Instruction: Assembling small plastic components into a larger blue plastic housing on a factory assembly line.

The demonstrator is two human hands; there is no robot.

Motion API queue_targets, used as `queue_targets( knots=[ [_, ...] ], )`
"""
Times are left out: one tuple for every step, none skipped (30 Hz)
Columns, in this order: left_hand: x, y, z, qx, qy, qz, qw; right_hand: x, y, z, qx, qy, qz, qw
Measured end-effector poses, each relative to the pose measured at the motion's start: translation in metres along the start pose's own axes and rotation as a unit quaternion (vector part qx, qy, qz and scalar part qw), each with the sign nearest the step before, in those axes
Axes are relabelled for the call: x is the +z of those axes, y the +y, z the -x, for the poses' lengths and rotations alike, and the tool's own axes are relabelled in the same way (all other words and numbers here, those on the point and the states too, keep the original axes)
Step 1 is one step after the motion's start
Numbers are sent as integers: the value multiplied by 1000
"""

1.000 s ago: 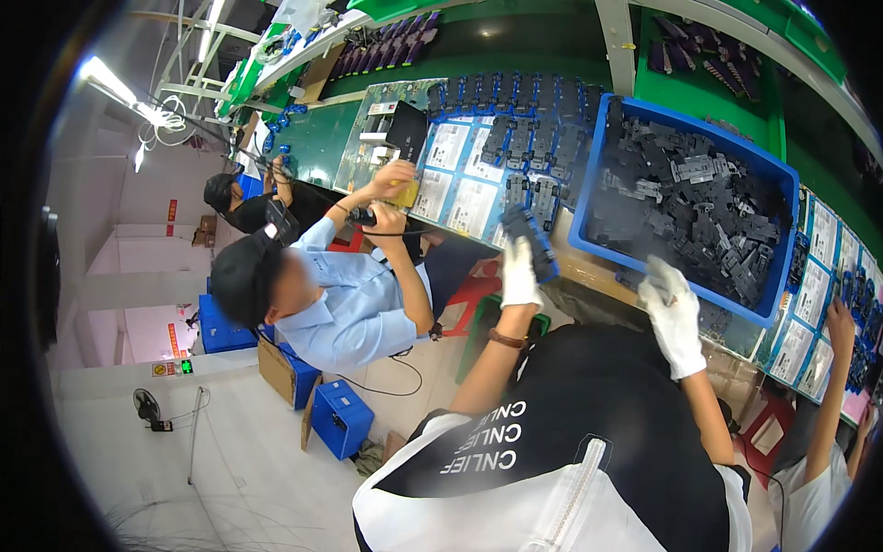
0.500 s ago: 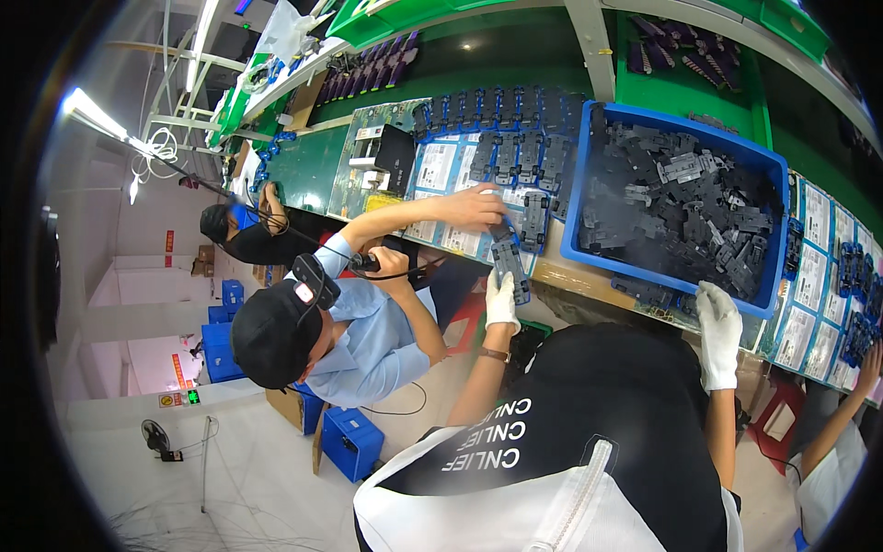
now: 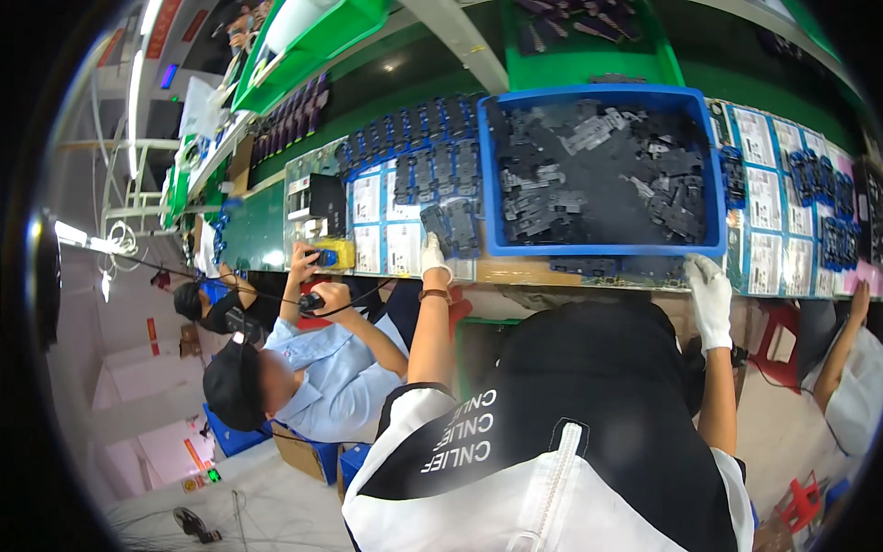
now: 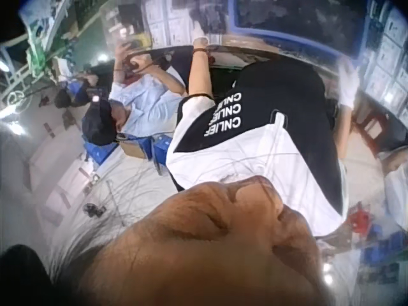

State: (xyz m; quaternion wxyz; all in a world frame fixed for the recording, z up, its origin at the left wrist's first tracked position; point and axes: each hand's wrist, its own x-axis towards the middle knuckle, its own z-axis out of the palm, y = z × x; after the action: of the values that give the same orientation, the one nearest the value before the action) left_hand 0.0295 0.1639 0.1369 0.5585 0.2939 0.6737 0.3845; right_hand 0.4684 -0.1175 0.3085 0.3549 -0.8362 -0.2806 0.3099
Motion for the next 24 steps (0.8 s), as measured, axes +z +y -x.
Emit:
queue_targets(
  knots=[
    [-43, -45, -52, 117, -33, -227, 966, 7, -1, -4, -11, -9, -6, 1000],
    [-106, -70, -91, 247, 58, -590, 766, 19, -6, -13, -71, -36, 6, 997],
    [-172, -72, -111, 326, 188, -743, 553, 32, -7, -26, -133, -55, 8, 990],
    [-87, -82, -102, 286, 124, -596, 740, 13, 18, -14, -76, 0, 47, 996],
    [-55, -67, -83, 260, 111, -533, 798, 4, 29, -9, -49, 20, 50, 997],
    [-42, -57, -68, 244, 122, -490, 828, -3, 40, -11, -34, 31, 37, 998],
    [-31, -44, -51, 230, 135, -459, 847, -11, 52, -17, -21, 38, 21, 999],
    [-44, -35, -47, 243, 174, -392, 870, -18, 58, -27, -12, 46, -36, 998],
    [-27, -23, -20, 222, 170, -348, 895, -30, 72, -38, -9, 61, -28, 998],
    [-36, -15, -12, 200, 207, -348, 892, -42, 83, -56, 14, 85, -112, 990],
    [-14, 5, 18, 166, 213, -335, 903, -60, 100, -71, 43, 119, -187, 974],
    [-16, 15, 33, 173, 229, -348, 892, -75, 111, -92, 66, 125, -232, 962],
    [-21, 21, 45, 179, 246, -362, 881, -90, 129, -118, 89, 131, -265, 951],
    [-25, 25, 55, 179, 235, -296, 908, -105, 138, -140, 116, 142, -278, 943],
    [-24, 26, 64, 179, 216, -229, 932, -120, 170, -168, 115, 181, -279, 936],
    [-14, 26, 69, 176, 211, -146, 950, -140, 215, -199, 115, 235, -237, 936],
    [-16, 27, 79, 173, 209, -119, 955, -158, 230, -223, 123, 218, -171, 953],
    [-12, 38, 99, 148, 206, -97, 962, -167, 229, -242, 154, 223, -203, 941],
    [-6, 49, 118, 123, 203, -77, 968, -175, 228, -261, 185, 225, -233, 928],
    [-12, 51, 125, 113, 174, -25, 978, -180, 234, -281, 200, 233, -171, 936],
    [-4, 58, 142, 87, 207, -20, 974, -183, 238, -300, 211, 239, -104, 942],
    [-4, 61, 150, 85, 207, -30, 974, -186, 245, -315, 219, 206, -65, 951],
    [-3, 66, 158, 84, 205, -42, 974, -187, 254, -326, 227, 195, -39, 953],
    [11, 68, 159, 68, 165, -25, 984, -216, 291, -337, 143, 252, 92, 953]
  ],
)
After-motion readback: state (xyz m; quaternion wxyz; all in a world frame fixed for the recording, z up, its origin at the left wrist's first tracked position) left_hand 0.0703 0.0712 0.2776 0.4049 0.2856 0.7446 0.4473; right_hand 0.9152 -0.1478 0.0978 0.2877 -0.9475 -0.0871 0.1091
